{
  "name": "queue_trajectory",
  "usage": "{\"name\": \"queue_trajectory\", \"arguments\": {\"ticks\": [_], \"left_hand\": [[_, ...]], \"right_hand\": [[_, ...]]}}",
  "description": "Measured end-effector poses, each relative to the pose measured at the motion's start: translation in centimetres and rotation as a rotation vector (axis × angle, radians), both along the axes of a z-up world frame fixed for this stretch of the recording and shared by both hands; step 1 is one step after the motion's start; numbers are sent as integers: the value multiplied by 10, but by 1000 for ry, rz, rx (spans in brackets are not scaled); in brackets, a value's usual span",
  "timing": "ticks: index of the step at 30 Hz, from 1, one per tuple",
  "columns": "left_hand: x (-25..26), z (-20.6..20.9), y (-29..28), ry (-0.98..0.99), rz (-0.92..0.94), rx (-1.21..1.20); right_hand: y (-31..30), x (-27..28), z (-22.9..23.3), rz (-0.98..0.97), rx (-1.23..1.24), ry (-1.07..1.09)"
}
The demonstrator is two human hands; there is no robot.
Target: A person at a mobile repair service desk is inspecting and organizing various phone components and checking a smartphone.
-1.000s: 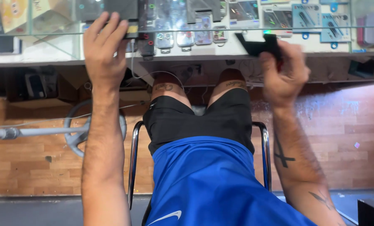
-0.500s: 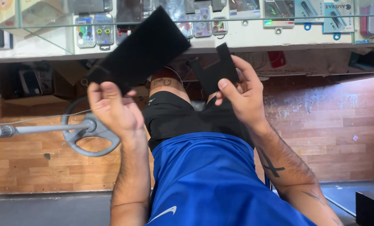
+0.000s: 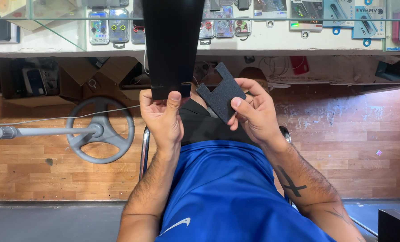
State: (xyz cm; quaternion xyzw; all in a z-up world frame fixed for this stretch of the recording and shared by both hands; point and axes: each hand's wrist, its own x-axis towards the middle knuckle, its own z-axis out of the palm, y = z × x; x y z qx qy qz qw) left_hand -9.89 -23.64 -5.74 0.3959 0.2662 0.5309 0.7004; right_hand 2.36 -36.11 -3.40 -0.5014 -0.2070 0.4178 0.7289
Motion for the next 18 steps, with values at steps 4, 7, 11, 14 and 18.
{"name": "queue_trajectory", "arguments": {"ticks": [4,7,11,14,18], "left_hand": [[3,8,-5,0,6,59],[1,-2,-8,163,49,171],[3,-4,-10,116,-6,271],[3,-10,-13,105,1,371],[8,-7,-13,52,22,413]], "right_hand": [[-2,-4,-2,45,26,168],[-3,-8,3,95,44,160],[0,-14,9,79,27,108],[2,-17,12,66,-5,101],[2,-19,11,100,36,200]]}}
